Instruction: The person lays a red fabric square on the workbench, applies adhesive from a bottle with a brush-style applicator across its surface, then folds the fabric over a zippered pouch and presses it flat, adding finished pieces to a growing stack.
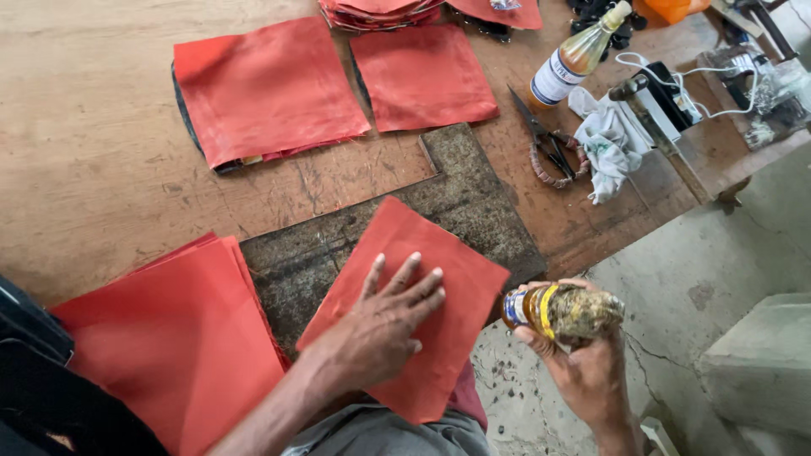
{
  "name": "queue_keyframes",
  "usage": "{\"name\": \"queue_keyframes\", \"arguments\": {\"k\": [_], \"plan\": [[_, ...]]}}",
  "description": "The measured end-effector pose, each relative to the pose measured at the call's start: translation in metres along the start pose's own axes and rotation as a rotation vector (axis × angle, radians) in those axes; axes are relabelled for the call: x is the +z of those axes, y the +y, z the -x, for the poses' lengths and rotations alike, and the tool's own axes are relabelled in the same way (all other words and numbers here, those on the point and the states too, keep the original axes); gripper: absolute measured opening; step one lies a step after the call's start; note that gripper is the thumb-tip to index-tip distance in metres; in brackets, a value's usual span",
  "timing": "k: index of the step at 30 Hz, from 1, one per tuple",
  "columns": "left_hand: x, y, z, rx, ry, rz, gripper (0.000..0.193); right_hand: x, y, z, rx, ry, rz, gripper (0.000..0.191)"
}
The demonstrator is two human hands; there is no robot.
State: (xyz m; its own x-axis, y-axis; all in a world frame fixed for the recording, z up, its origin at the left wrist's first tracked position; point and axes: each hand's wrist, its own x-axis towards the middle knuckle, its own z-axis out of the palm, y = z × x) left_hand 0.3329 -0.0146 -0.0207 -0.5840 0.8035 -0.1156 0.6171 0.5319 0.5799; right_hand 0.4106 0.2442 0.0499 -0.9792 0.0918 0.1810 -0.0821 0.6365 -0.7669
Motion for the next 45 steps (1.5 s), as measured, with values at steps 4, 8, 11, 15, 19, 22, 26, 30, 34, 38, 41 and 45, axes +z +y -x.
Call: {"name": "queue_keyframes", "arguments": {"k": [4, 8, 11, 15, 19, 22, 26, 30, 34, 38, 41, 45], "plan": [[0.022, 0.044, -0.008, -0.014, 0.326, 0.032, 0.099, 0.003, 0.009, -0.01, -0.072, -0.01, 0.16, 0.047], [0.02, 0.041, -0.008, -0.089, 0.225, 0.015, 0.11, 0.02, 0.028, -0.021, 0.016, -0.073, -0.052, 0.051], [0.004, 0.014, 0.003, -0.138, 0.137, 0.048, 0.102, 0.045, 0.04, -0.051, -0.151, -0.117, 0.225, 0.051], [-0.002, 0.003, 0.001, -0.126, 0.253, 0.045, 0.098, 0.098, 0.044, -0.128, -0.089, -0.184, -0.02, 0.036], [0.001, 0.003, 0.001, -0.116, 0.406, 0.058, 0.098, 0.102, 0.031, -0.136, -0.177, -0.159, 0.052, 0.045], [-0.003, -0.011, 0.005, -0.103, 0.414, 0.058, 0.097, 0.074, 0.021, -0.082, -0.5, -0.107, 0.352, 0.04], [-0.004, -0.024, 0.007, -0.113, 0.379, 0.076, 0.098, 0.086, 0.042, -0.08, -0.214, -0.132, 0.173, 0.054], [0.002, -0.026, 0.002, -0.15, 0.313, 0.074, 0.098, 0.13, 0.069, -0.172, -0.233, -0.142, 0.065, 0.067], [0.005, -0.023, 0.005, -0.105, 0.458, 0.07, 0.095, 0.131, 0.051, -0.174, -0.302, -0.086, 0.148, 0.073], [0.0, -0.027, 0.009, -0.101, 0.419, 0.085, 0.098, 0.086, 0.017, -0.093, -0.469, -0.144, 0.452, 0.042], [-0.001, -0.03, 0.015, -0.115, 0.39, 0.12, 0.097, 0.075, 0.011, -0.058, -0.18, -0.175, 0.249, 0.042], [0.0, -0.032, 0.023, -0.054, 0.368, 0.143, 0.099, 0.09, 0.014, -0.081, -0.091, -0.207, 0.143, 0.052]]}}
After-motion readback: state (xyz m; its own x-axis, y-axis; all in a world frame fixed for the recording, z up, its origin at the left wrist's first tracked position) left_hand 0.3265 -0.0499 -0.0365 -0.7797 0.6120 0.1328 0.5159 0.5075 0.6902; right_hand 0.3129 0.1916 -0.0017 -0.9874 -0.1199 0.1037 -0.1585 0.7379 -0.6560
